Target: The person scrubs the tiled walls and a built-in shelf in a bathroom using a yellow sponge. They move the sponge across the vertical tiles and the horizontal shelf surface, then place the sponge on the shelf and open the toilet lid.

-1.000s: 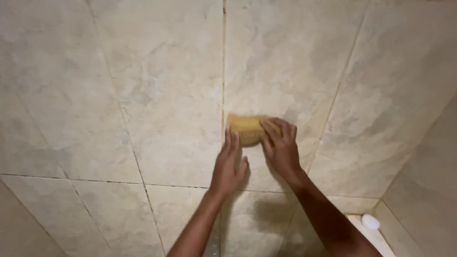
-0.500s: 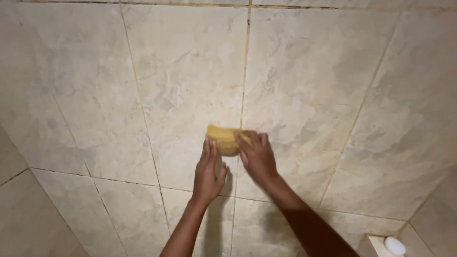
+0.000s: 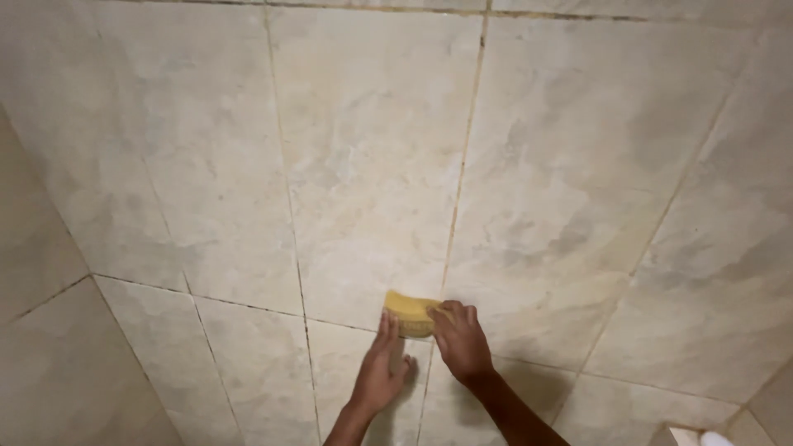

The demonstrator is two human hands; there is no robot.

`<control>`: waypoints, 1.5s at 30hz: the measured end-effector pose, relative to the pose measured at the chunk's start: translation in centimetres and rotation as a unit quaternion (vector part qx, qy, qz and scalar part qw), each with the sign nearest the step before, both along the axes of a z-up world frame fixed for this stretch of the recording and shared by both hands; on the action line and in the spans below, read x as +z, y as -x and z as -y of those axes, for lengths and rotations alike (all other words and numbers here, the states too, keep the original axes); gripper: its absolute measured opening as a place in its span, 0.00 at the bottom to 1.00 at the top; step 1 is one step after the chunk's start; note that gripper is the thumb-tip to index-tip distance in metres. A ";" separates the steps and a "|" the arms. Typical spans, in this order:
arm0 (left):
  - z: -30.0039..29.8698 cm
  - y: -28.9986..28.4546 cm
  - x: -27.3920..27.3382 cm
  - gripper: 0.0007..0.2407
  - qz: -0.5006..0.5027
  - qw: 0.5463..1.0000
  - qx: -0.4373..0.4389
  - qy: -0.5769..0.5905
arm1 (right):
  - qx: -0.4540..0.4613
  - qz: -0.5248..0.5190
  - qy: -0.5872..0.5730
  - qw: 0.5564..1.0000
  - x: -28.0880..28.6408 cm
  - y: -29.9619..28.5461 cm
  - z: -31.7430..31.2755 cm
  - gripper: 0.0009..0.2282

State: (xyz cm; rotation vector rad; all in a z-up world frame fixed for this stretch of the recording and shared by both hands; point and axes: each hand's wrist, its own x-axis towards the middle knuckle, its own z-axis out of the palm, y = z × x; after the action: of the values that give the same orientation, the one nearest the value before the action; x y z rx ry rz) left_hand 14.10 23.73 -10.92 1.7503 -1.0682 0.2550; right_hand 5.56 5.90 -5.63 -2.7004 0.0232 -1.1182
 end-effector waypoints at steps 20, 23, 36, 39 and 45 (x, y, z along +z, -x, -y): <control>-3.7 -5.6 14.4 0.32 0.152 0.981 0.097 0.073 | 0.011 0.174 0.021 0.985 12.9 -6.6 -7.6 0.20; -5.1 -7.2 11.4 0.31 0.133 0.981 0.122 0.068 | 0.019 0.134 0.038 0.990 10.9 -8.5 -8.8 0.20; -8.2 -8.1 -3.8 0.28 -0.023 0.994 0.047 -0.099 | 0.000 0.006 0.122 0.993 -4.9 -8.5 -8.1 0.18; -8.3 -6.8 -2.9 0.30 -0.018 1.000 0.001 -0.023 | -0.002 0.050 0.088 0.995 -5.5 -8.6 -7.2 0.17; -5.5 -6.2 5.9 0.32 0.077 0.997 -0.003 0.024 | -0.007 0.173 0.066 0.983 2.6 -7.0 -5.8 0.17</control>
State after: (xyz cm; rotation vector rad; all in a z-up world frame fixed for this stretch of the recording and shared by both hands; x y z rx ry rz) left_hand 20.32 29.28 -5.04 1.7053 -1.1668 0.4149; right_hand 12.56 11.70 -3.05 -2.5771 -0.0918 -1.6293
